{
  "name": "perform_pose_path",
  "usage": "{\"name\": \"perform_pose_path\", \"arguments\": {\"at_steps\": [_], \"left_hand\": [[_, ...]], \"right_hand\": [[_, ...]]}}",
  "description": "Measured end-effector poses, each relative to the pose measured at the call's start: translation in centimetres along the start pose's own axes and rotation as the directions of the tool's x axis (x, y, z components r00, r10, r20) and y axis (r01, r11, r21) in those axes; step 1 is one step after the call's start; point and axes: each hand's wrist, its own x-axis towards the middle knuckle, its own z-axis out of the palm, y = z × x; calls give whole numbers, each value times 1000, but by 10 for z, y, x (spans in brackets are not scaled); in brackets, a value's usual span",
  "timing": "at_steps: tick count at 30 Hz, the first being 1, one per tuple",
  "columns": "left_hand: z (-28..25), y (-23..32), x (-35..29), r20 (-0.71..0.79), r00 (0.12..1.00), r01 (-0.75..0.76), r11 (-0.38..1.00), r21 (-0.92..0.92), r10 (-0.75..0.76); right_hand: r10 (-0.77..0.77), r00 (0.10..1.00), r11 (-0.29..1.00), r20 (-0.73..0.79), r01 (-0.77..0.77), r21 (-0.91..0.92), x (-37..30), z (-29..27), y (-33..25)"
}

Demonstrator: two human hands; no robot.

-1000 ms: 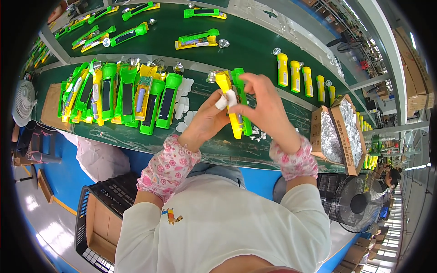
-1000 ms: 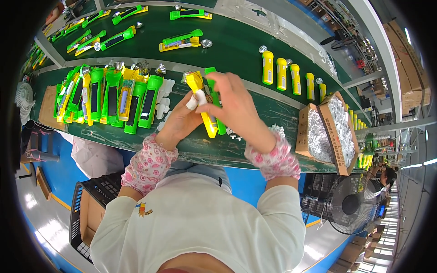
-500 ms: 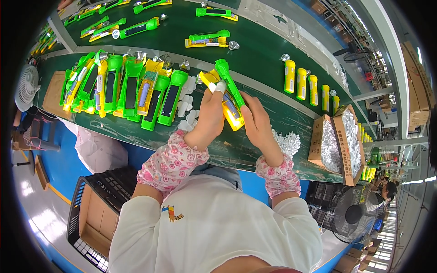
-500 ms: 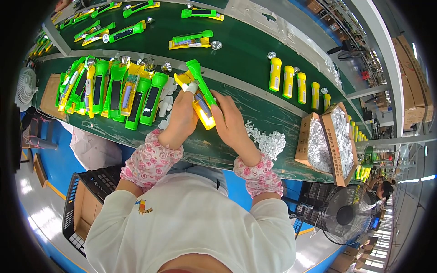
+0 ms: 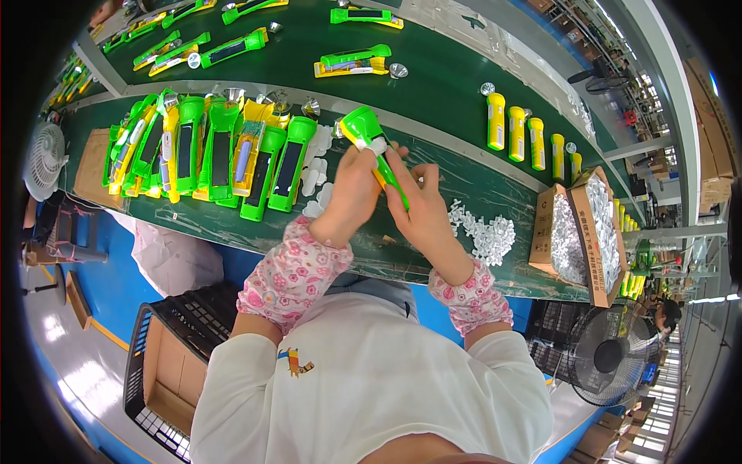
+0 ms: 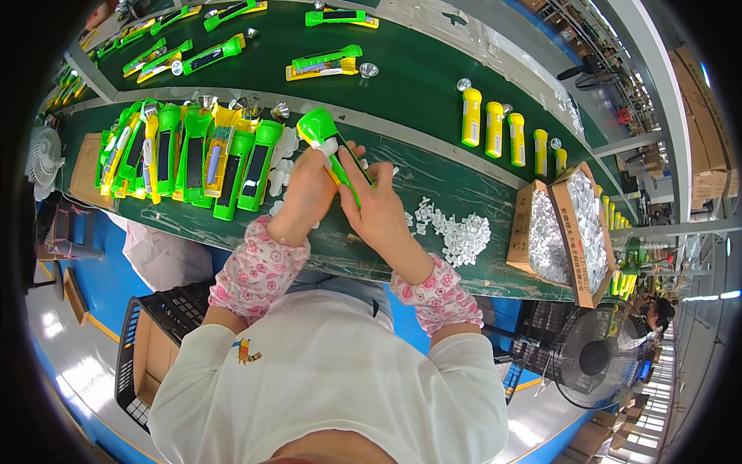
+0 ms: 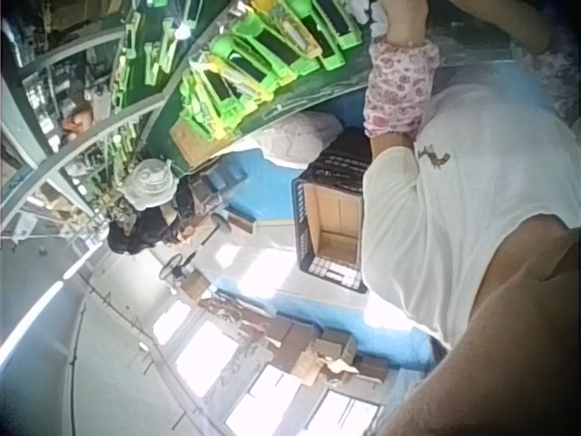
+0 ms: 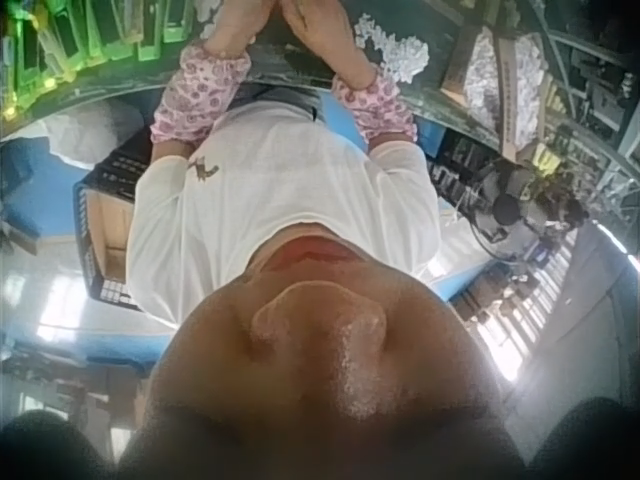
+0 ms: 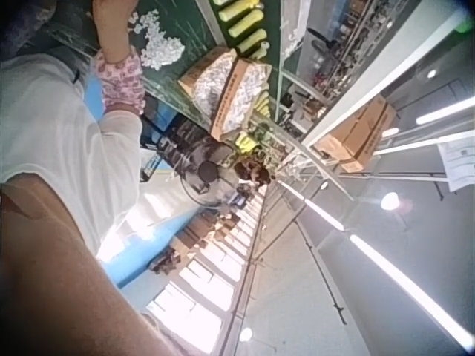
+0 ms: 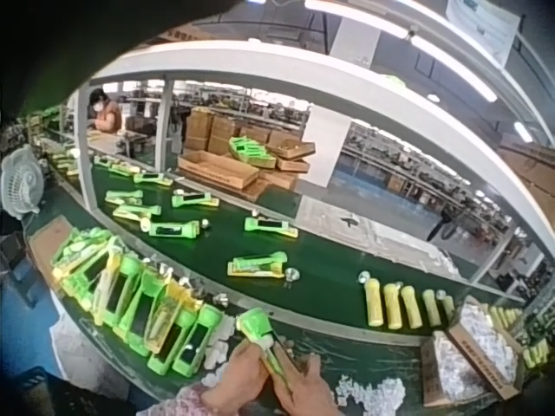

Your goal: Assembling handheld flashlights on a production line.

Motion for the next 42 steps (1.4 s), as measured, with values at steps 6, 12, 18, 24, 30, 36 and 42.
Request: {"name": "perform_pose_path", "arguments": {"at_steps": [6,12,18,24,30,36,42], "left_hand": [[-6,34,10,106,991,-83,995,56,77],[-24,5,-17,-74,974,216,976,9,-215],[-23,35,17,-36,992,117,993,-27,-118],[-45,3,24,-29,968,243,959,-143,-249],[-40,2,8,4,965,260,965,6,-260],[-15,-2,-7,152,963,198,967,163,-223],[-9,-18,-3,299,940,78,954,289,-167]], "right_hand": [[-142,989,952,-25,144,271,-10,4,10],[-297,941,922,-161,326,207,-19,6,16],[213,976,977,-50,-213,9,-44,-49,140],[-54,998,986,-14,51,-160,-43,-30,162],[-61,994,994,85,68,-82,-41,-32,159],[-27,993,970,-117,54,238,-1,-41,116],[148,987,509,60,-128,852,18,-27,66]]}}
